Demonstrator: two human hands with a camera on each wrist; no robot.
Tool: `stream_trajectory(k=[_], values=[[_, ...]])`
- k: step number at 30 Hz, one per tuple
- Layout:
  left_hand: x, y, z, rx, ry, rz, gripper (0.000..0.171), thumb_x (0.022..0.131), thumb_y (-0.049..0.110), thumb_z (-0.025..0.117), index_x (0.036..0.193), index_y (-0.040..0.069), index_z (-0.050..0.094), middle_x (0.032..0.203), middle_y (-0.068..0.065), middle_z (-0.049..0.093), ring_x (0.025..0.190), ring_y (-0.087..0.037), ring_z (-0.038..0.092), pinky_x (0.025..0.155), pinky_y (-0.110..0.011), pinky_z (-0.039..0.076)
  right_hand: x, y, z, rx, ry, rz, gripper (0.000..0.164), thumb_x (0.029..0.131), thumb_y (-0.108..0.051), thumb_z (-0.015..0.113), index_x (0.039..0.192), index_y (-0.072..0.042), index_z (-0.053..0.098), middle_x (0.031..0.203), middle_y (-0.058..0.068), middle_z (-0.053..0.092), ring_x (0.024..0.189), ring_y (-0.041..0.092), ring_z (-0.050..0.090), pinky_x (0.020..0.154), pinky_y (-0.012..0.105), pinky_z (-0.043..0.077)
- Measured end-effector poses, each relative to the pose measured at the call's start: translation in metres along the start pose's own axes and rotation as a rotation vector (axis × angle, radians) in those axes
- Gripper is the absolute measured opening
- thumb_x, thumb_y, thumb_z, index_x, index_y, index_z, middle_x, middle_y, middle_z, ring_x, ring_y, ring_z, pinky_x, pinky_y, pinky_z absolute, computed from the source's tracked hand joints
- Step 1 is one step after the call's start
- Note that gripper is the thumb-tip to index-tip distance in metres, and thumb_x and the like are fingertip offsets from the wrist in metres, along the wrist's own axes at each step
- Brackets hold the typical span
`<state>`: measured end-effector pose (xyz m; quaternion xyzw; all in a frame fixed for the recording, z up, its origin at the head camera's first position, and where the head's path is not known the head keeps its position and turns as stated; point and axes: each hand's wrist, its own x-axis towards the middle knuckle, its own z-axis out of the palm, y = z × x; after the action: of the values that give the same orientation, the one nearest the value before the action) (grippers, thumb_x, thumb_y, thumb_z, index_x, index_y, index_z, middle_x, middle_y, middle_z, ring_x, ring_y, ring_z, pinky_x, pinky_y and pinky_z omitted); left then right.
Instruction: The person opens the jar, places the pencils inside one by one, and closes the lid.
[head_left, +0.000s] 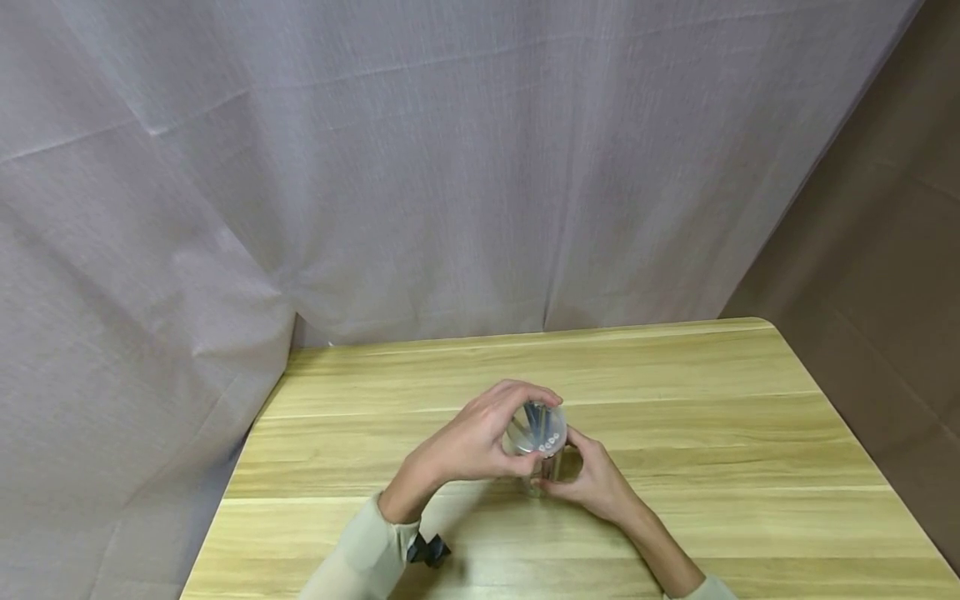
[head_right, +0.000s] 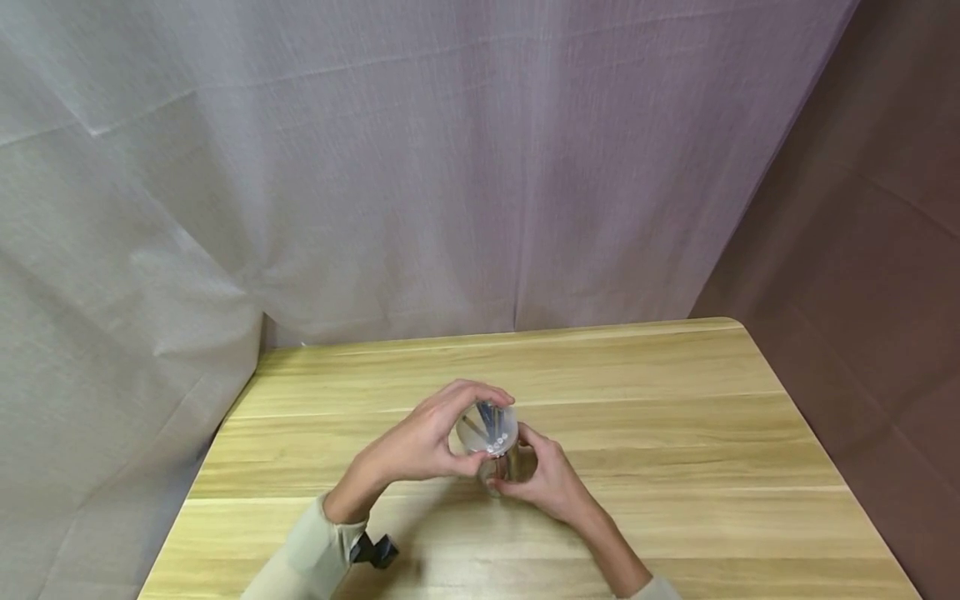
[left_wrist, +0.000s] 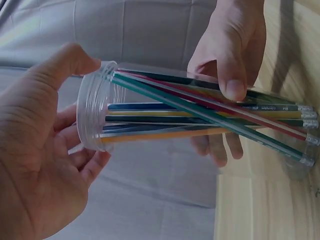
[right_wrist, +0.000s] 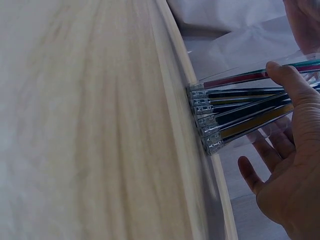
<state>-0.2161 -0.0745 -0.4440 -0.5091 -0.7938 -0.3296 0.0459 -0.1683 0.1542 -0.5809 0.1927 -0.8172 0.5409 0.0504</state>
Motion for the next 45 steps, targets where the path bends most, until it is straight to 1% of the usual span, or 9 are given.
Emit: stream_trajectory(k=[3, 5, 10, 13, 17, 28, 36, 40, 45], values=[[-0.001, -0.002, 0.000, -0.024, -0.019, 0.003, 0.067, 0.084, 0.022, 0.083, 0.144, 0.012, 0.056, 0.144, 0.001, 0.062, 0.138, -0.013, 0.052, 0.118, -0.031, 0.042, 0.000, 0.000, 0.001, -0.005, 0.002, -0.003, 0.078, 0.078, -0.023, 0.097, 0.145, -0.008, 0.060, 0.136, 0.005, 0.070, 0.130, 0.026, 0.062, 0.116, 0.062, 0.040], [-0.002, -0.002, 0.000, -0.015, -0.027, -0.007, 0.072, 0.086, 0.026, 0.084, 0.149, 0.013, 0.052, 0.148, 0.000, 0.059, 0.141, -0.013, 0.050, 0.120, -0.033, 0.040, 0.000, 0.001, 0.001, -0.007, 0.003, 0.001, 0.079, 0.077, -0.023, 0.098, 0.145, -0.006, 0.060, 0.137, 0.006, 0.070, 0.131, 0.027, 0.062, 0.116, 0.063, 0.039], [-0.005, 0.002, 0.002, 0.091, 0.001, -0.066, 0.090, 0.086, 0.049, 0.087, 0.157, 0.013, 0.045, 0.157, -0.004, 0.053, 0.145, -0.019, 0.048, 0.121, -0.044, 0.039, -0.001, 0.002, 0.001, -0.009, 0.004, 0.012, 0.083, 0.077, -0.022, 0.098, 0.147, -0.006, 0.058, 0.139, 0.006, 0.069, 0.134, 0.029, 0.059, 0.118, 0.062, 0.037], [-0.005, 0.006, 0.002, 0.142, 0.022, -0.118, 0.090, 0.085, 0.054, 0.087, 0.155, 0.015, 0.048, 0.153, -0.002, 0.056, 0.143, -0.020, 0.050, 0.120, -0.045, 0.042, -0.001, 0.002, 0.000, -0.012, 0.003, 0.006, 0.083, 0.078, -0.023, 0.098, 0.148, -0.007, 0.057, 0.139, 0.005, 0.068, 0.133, 0.028, 0.060, 0.118, 0.060, 0.038], [-0.004, 0.008, 0.002, 0.144, 0.024, -0.149, 0.084, 0.085, 0.051, 0.088, 0.152, 0.015, 0.051, 0.147, 0.000, 0.061, 0.139, -0.019, 0.054, 0.117, -0.042, 0.044, 0.000, 0.001, 0.000, -0.010, 0.001, -0.002, 0.083, 0.078, -0.023, 0.097, 0.149, -0.007, 0.057, 0.140, 0.006, 0.068, 0.133, 0.027, 0.060, 0.118, 0.055, 0.040], [0.000, 0.006, -0.004, 0.091, 0.000, -0.084, 0.072, 0.085, 0.035, 0.090, 0.145, 0.013, 0.056, 0.141, -0.001, 0.065, 0.133, -0.017, 0.057, 0.112, -0.036, 0.048, 0.003, -0.002, -0.002, 0.007, 0.003, -0.013, 0.083, 0.077, -0.021, 0.098, 0.148, -0.008, 0.058, 0.138, 0.005, 0.070, 0.132, 0.026, 0.061, 0.118, 0.059, 0.040], [0.001, -0.002, -0.003, 0.042, -0.007, 0.016, 0.069, 0.083, 0.026, 0.086, 0.143, 0.013, 0.056, 0.139, 0.000, 0.065, 0.132, -0.013, 0.057, 0.113, -0.029, 0.046, 0.004, -0.001, -0.001, 0.018, -0.010, -0.018, 0.080, 0.078, -0.024, 0.098, 0.146, -0.009, 0.059, 0.135, 0.003, 0.071, 0.129, 0.023, 0.063, 0.117, 0.057, 0.041], [-0.001, -0.002, 0.000, 0.039, -0.026, -0.020, 0.077, 0.087, 0.033, 0.086, 0.151, 0.013, 0.049, 0.147, -0.001, 0.060, 0.139, -0.014, 0.052, 0.119, -0.035, 0.041, 0.003, -0.001, 0.000, 0.017, -0.012, -0.018, 0.081, 0.078, -0.023, 0.098, 0.147, -0.007, 0.058, 0.136, 0.004, 0.071, 0.130, 0.024, 0.062, 0.118, 0.058, 0.040], [-0.005, 0.003, 0.003, 0.128, 0.010, -0.100, 0.094, 0.084, 0.054, 0.088, 0.157, 0.014, 0.044, 0.152, -0.002, 0.057, 0.141, -0.018, 0.052, 0.118, -0.042, 0.043, 0.002, -0.001, 0.000, 0.011, -0.012, -0.014, 0.082, 0.079, -0.024, 0.097, 0.149, -0.006, 0.057, 0.137, 0.005, 0.070, 0.131, 0.025, 0.061, 0.118, 0.058, 0.039]])
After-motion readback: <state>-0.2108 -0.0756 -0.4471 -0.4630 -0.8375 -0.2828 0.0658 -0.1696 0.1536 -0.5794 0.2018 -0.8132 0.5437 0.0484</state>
